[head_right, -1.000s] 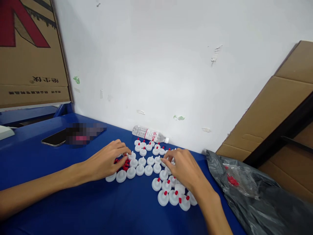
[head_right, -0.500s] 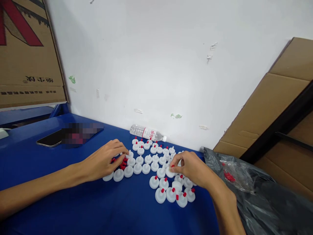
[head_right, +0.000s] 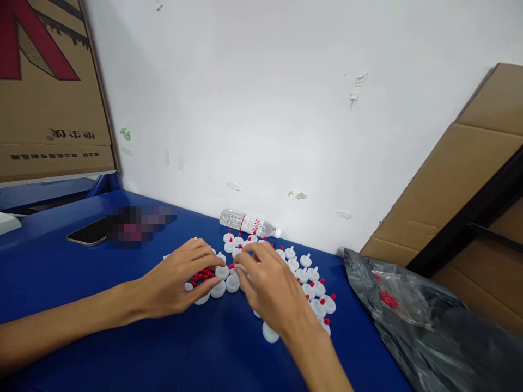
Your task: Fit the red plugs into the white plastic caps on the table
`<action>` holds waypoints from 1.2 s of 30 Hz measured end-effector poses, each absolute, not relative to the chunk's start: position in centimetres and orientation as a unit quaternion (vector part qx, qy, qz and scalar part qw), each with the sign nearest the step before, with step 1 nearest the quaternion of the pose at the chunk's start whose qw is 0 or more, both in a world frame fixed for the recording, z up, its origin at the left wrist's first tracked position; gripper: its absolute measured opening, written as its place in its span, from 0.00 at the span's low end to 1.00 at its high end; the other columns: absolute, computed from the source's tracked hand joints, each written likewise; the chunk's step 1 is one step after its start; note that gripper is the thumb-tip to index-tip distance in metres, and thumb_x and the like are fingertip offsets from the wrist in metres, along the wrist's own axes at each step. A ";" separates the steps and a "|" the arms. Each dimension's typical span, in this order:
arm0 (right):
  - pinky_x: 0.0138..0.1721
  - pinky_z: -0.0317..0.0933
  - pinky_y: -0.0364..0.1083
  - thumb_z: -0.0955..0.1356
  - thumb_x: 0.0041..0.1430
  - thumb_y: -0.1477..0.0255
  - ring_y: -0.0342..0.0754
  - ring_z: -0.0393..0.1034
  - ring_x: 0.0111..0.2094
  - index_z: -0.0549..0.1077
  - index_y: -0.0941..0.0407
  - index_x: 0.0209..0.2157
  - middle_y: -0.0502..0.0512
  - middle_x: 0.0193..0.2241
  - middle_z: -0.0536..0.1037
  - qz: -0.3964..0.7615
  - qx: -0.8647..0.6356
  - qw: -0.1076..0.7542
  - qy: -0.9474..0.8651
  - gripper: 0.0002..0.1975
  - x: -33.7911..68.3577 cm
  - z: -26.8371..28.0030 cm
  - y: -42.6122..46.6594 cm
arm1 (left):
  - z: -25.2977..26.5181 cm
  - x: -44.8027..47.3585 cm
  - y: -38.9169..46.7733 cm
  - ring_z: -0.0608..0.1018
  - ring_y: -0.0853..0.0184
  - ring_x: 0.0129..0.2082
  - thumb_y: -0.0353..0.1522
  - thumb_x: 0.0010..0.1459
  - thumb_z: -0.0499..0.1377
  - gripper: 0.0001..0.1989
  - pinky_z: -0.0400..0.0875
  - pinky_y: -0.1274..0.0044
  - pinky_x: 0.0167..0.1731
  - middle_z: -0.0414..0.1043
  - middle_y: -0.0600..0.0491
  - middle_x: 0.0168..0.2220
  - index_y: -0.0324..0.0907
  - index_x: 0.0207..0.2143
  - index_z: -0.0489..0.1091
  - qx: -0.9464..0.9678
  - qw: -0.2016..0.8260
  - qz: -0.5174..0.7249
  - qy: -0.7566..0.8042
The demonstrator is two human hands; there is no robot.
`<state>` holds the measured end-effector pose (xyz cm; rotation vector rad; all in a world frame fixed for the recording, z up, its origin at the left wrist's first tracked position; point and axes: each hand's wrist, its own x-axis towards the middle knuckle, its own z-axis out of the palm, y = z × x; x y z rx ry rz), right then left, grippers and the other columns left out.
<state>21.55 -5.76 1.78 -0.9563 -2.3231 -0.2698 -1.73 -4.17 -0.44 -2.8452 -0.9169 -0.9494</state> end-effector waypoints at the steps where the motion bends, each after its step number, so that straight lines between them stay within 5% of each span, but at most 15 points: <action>1: 0.44 0.70 0.50 0.64 0.67 0.77 0.51 0.72 0.45 0.72 0.53 0.44 0.57 0.44 0.76 -0.113 -0.348 0.302 -0.880 0.08 20.8 1.5 -6.1 | -0.5 -1.7 -4.2 0.69 0.62 0.38 0.36 0.69 0.55 0.09 0.62 0.68 0.41 0.72 0.50 0.37 0.41 0.44 0.70 -0.910 0.005 -0.298 -0.287; 9: 0.45 0.69 0.51 0.66 0.68 0.73 0.52 0.72 0.44 0.72 0.55 0.46 0.58 0.44 0.77 -0.125 -0.336 0.307 -0.882 0.06 19.4 0.7 -6.6 | -0.4 -1.9 -3.8 0.65 0.63 0.35 0.31 0.73 0.46 0.13 0.58 0.69 0.37 0.69 0.50 0.35 0.40 0.35 0.66 -0.918 0.003 -0.289 -0.272; 15: 0.41 0.67 0.50 0.67 0.69 0.71 0.51 0.74 0.40 0.73 0.56 0.44 0.57 0.41 0.80 -0.184 -0.309 0.304 -0.882 0.05 19.6 0.8 -6.5 | -0.6 -1.9 -4.1 0.64 0.63 0.34 0.34 0.72 0.50 0.12 0.57 0.69 0.36 0.66 0.51 0.34 0.41 0.34 0.64 -0.913 -0.006 -0.290 -0.288; 27: 0.43 0.65 0.51 0.67 0.68 0.72 0.52 0.75 0.43 0.76 0.56 0.45 0.58 0.46 0.81 -0.245 -0.350 0.306 -0.851 0.07 24.7 2.7 -4.4 | 0.9 -1.8 -4.4 0.59 0.67 0.28 0.38 0.75 0.41 0.21 0.57 0.72 0.34 0.54 0.58 0.25 0.42 0.26 0.51 -0.848 -0.225 -0.356 -0.322; 36: 0.38 0.65 0.49 0.68 0.63 0.58 0.52 0.75 0.37 0.78 0.48 0.38 0.51 0.38 0.81 -0.030 -0.553 0.222 -0.802 0.10 30.4 4.3 -4.0 | 0.9 -1.6 -3.9 0.68 0.65 0.36 0.35 0.72 0.49 0.14 0.61 0.71 0.43 0.69 0.54 0.35 0.41 0.35 0.70 -0.862 -0.155 -0.322 -0.359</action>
